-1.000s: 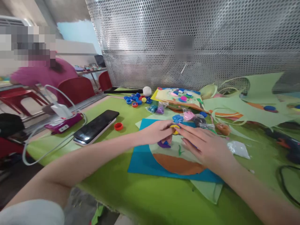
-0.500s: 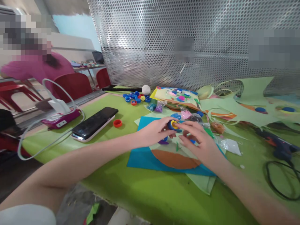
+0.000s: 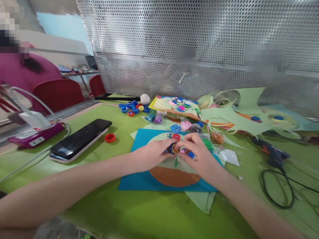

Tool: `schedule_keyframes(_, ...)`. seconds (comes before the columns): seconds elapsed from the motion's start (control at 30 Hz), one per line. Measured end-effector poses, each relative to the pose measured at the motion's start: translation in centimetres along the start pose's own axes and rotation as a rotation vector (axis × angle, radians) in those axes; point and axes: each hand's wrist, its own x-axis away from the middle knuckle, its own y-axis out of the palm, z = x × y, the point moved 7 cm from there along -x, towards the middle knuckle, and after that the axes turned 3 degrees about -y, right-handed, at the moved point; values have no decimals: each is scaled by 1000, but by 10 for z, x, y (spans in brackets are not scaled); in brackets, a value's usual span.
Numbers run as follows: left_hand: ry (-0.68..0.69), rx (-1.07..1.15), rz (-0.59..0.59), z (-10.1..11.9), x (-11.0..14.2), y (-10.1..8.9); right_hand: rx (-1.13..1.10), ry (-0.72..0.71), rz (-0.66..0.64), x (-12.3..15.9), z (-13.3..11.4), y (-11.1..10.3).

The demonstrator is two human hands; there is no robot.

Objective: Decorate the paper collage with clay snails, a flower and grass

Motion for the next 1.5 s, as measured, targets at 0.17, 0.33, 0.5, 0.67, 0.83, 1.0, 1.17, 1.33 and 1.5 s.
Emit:
schedule_keyframes(0.17,36,-56,-35,1,4,5,10,-19,58,4,-7,-9)
schedule_keyframes(0.33,9,-62,-46,2,9,7,23,-55,99,5,-12,-14)
schedule_keyframes(0.5,-43,-26,-39,7,12,2,15,-44,146,6,-10,-18)
schedule_keyframes(0.67,-50,57,-22,8,13,2,10,-10,247,7,-10,-22)
schedule_keyframes(0.83,-38,172,9,6,12,0,8,-71,272,10,-21,-20)
schedule_keyframes(1.0,-44,259,41,6,11,-7,44,-120,202,11,-26,-16)
schedule_keyframes(1.17,-34,268,8,5,13,-4,31,-30,117,13,-25,-11)
schedule_keyframes(1.33,-64,205,14,1,12,-6,-230,148,168,11,-10,-14)
schedule_keyframes(1.5,-146,157,83,-3,8,-17,-568,270,347,10,14,-27)
